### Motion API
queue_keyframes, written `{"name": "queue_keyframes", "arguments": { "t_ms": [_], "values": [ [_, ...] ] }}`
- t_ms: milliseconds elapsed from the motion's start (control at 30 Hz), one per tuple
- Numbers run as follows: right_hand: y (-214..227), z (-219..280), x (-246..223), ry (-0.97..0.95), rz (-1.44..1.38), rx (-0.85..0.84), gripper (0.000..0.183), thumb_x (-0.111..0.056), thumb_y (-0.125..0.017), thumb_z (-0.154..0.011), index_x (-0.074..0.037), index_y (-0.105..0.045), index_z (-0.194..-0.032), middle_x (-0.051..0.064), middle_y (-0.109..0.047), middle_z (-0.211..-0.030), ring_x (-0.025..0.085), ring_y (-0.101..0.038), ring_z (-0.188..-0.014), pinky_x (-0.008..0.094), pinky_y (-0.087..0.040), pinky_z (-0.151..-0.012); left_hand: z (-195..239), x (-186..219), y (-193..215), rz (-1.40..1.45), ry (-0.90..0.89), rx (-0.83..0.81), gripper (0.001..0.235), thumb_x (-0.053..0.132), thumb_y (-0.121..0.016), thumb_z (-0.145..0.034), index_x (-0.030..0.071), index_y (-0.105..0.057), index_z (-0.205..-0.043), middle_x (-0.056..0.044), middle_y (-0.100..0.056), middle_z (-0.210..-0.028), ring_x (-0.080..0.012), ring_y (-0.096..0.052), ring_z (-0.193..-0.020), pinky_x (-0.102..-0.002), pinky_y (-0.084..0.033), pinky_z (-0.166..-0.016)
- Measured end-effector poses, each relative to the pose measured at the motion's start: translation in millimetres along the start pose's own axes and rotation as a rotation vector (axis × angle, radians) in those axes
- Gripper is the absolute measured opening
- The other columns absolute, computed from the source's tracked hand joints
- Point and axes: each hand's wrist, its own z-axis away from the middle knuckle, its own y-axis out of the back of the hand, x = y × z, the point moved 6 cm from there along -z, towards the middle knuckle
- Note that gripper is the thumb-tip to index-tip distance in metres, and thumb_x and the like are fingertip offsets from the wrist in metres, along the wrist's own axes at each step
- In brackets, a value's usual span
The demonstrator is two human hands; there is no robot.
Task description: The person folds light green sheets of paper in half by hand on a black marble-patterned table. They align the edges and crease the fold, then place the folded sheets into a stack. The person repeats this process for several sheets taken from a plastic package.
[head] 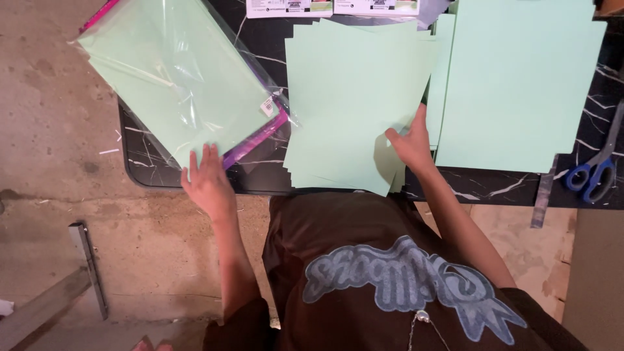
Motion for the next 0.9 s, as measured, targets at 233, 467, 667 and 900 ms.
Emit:
{"name": "queue_keyframes", "arguments": {
  "t_ms": [233, 467, 667, 900],
  "values": [
    [1.1, 0.9, 0.1, -0.064, 0.017, 0.027, 0.071, 0.003, -0.064, -0.087, -0.002, -0.028, -0.148, 0.018, -0.056, -0.136, 0.024, -0.062, -0.122, 0.036, -0.058, -0.094, -11.6, -8.6, 17.7, -0.001, -0.087, 0.136, 0.012, 0.019, -0.082, -0.099, 0.024, -0.080, -0.110, 0.005, -0.079, -0.116, -0.0169, -0.068, -0.123, -0.042, -0.040, -0.113],
    [0.5, 1.5, 5.2, -0.061, 0.024, 0.042, 0.069, 0.002, -0.064, -0.086, -0.002, -0.030, -0.147, 0.018, -0.057, -0.135, 0.024, -0.061, -0.122, 0.037, -0.057, -0.093, -16.7, 7.5, 39.9, 0.206, -0.054, -0.053, 0.005, 0.019, -0.078, -0.105, 0.015, -0.081, -0.107, 0.002, -0.080, -0.102, -0.0095, -0.071, -0.078, -0.024, -0.047, -0.062],
    [-0.5, 4.0, -18.8, -0.114, 0.053, 0.051, 0.071, 0.002, -0.065, -0.085, -0.003, -0.030, -0.146, 0.018, -0.056, -0.134, 0.026, -0.062, -0.120, 0.039, -0.057, -0.093, -43.2, 84.8, 115.5, 0.167, -0.007, -0.318, 0.014, 0.026, -0.079, -0.096, 0.015, -0.084, -0.102, -0.005, -0.078, -0.083, -0.0156, -0.065, -0.060, -0.029, -0.049, -0.049],
    [2.8, 5.9, -19.4, -0.143, 0.132, 0.048, 0.068, -0.003, -0.066, -0.083, -0.003, -0.031, -0.142, 0.022, -0.058, -0.129, 0.029, -0.065, -0.113, 0.041, -0.060, -0.085, -39.6, 131.5, 145.6, 0.844, 0.257, -1.005, 0.012, 0.014, -0.074, -0.096, 0.003, -0.069, -0.099, -0.007, -0.070, -0.080, -0.0145, -0.061, -0.065, -0.028, -0.047, -0.058]
  ]
}}
